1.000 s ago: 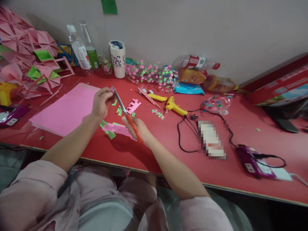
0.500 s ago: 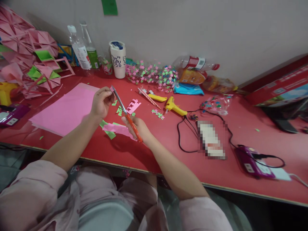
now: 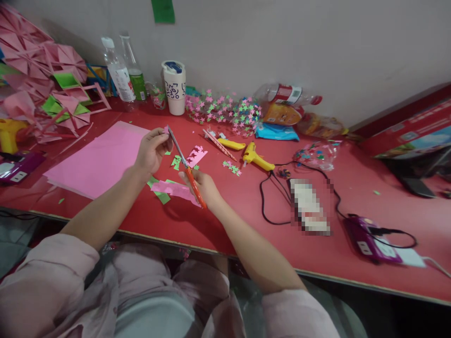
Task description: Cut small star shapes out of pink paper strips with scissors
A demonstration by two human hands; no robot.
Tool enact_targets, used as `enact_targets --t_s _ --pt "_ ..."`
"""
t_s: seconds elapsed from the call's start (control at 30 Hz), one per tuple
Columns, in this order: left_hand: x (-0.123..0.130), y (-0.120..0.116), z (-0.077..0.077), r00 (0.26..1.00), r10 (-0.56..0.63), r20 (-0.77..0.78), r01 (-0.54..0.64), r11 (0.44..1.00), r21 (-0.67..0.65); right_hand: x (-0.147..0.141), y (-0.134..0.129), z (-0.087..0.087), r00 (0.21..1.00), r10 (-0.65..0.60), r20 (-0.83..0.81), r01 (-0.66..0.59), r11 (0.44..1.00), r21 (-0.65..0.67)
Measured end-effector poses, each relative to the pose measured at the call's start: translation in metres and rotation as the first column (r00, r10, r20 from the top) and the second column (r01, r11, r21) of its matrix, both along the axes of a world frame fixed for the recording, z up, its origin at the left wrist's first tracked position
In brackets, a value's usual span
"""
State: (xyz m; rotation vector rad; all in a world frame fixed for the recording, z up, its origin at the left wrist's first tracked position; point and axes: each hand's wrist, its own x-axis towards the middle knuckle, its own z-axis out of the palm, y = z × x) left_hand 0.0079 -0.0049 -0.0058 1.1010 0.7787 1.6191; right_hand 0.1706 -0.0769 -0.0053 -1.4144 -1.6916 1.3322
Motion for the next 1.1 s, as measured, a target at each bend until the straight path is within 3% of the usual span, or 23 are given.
enact_targets --t_s 0.3,0.63,1.1 --pt "-0.005 0.003 0.004 0.989 0.149 -0.006 -0.149 0.989 -0.014 0.001 0.001 -0.001 1.000 -0.007 -0.030 0.008 1.000 0.016" --pt "-0.005 0.000 0.006 0.981 0.177 -0.084 -0.173 0.984 0.052 0.004 0.002 0.007 0.991 0.107 -0.083 -0.111 0.993 -0.044" --pt "-0.008 0.004 0.003 0.974 0.192 -0.116 -0.184 0.980 0.074 0.003 0.002 0.008 0.998 0.052 -0.048 -0.055 0.996 -0.066"
